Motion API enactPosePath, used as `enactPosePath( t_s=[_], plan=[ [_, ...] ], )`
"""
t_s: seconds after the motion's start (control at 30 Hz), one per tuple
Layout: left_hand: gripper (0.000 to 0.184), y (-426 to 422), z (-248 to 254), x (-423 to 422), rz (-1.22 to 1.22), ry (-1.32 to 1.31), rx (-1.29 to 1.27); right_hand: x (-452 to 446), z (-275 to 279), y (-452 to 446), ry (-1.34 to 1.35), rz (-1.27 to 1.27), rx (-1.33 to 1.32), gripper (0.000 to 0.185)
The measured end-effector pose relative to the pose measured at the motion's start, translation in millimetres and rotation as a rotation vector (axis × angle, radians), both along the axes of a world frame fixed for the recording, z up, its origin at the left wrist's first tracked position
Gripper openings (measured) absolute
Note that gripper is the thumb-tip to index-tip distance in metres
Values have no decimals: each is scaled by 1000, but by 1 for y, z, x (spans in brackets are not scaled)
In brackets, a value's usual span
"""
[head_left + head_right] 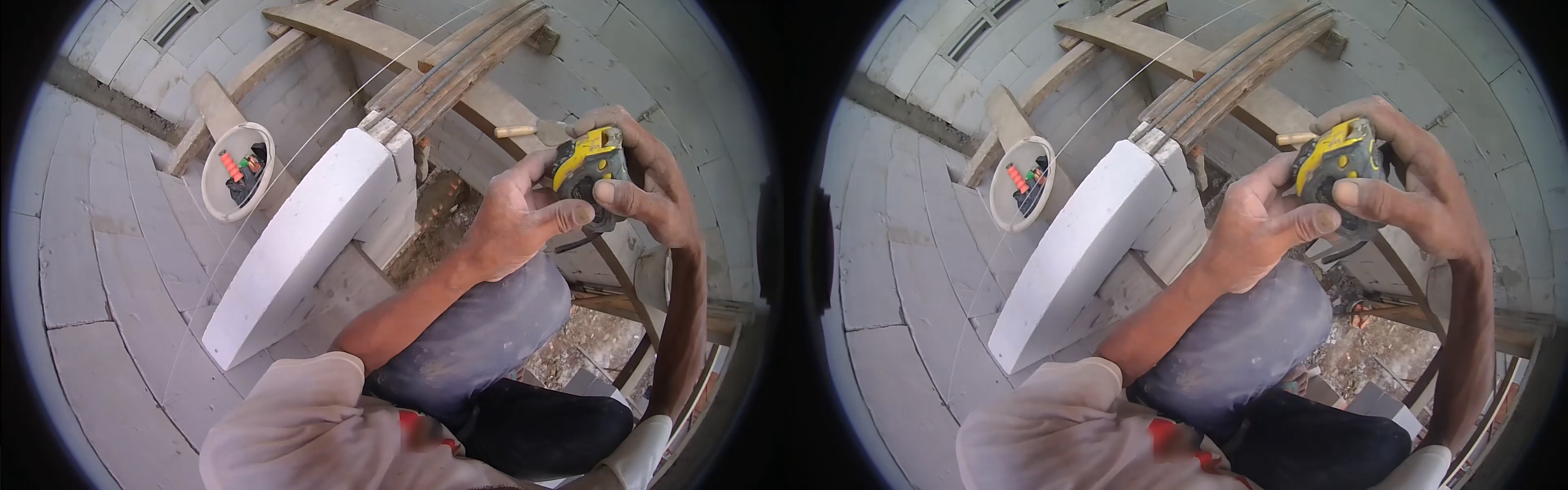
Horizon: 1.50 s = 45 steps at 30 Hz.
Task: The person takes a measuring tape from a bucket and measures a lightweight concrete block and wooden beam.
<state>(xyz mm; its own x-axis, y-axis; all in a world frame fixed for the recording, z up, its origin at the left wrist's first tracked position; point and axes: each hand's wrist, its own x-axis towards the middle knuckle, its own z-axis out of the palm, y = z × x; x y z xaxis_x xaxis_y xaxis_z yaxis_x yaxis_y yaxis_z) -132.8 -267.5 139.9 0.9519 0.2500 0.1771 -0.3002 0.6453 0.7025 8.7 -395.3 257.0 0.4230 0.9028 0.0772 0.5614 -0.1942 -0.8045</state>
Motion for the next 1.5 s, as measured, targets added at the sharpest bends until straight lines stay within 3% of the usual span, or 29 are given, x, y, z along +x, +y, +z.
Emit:
enactPosePath(
  t_s=[0.07,0.17,0.2,0.3,0.37,0.5,0.63,0.8,0.93,1.07,1.2,1.3,1.43,1.5],
  plan=[
    [69,11,-2,-5,53,68,140,13,13,8,-222,174,-120,69],
    [69,30,-10,-17,117,122,303,16,18,27,-48,226,-101,68],
    [69,36,-13,-22,133,134,351,19,13,33,-69,302,-104,58],
    [68,44,-30,-38,189,106,325,21,-19,62,3,529,-63,58],
    [63,38,-33,-48,202,153,143,12,-48,80,197,459,-116,58],
    [53,49,-51,-86,241,268,-115,-9,-128,106,493,486,32,55],
    [49,58,-66,-152,376,593,134,-63,-205,116,717,480,127,57],
    [47,59,-61,-226,534,961,555,-134,-239,129,948,467,39,56],
    [50,53,-67,-262,623,1002,623,-168,-243,139,1131,567,-98,54],
    [67,61,-68,-290,507,1052,892,-187,-242,147,1146,613,-172,54],
    [69,61,-44,-305,415,1155,873,-207,-256,167,1338,656,-176,56],
    [65,57,-22,-323,420,1329,923,-176,-253,179,1428,449,-15,60],
    [57,32,-4,-349,673,1446,867,-85,-251,183,1553,-12,375,71],
    [52,27,-18,-371,767,1349,1200,-53,-261,185,1487,-250,542,67]
  ],
)
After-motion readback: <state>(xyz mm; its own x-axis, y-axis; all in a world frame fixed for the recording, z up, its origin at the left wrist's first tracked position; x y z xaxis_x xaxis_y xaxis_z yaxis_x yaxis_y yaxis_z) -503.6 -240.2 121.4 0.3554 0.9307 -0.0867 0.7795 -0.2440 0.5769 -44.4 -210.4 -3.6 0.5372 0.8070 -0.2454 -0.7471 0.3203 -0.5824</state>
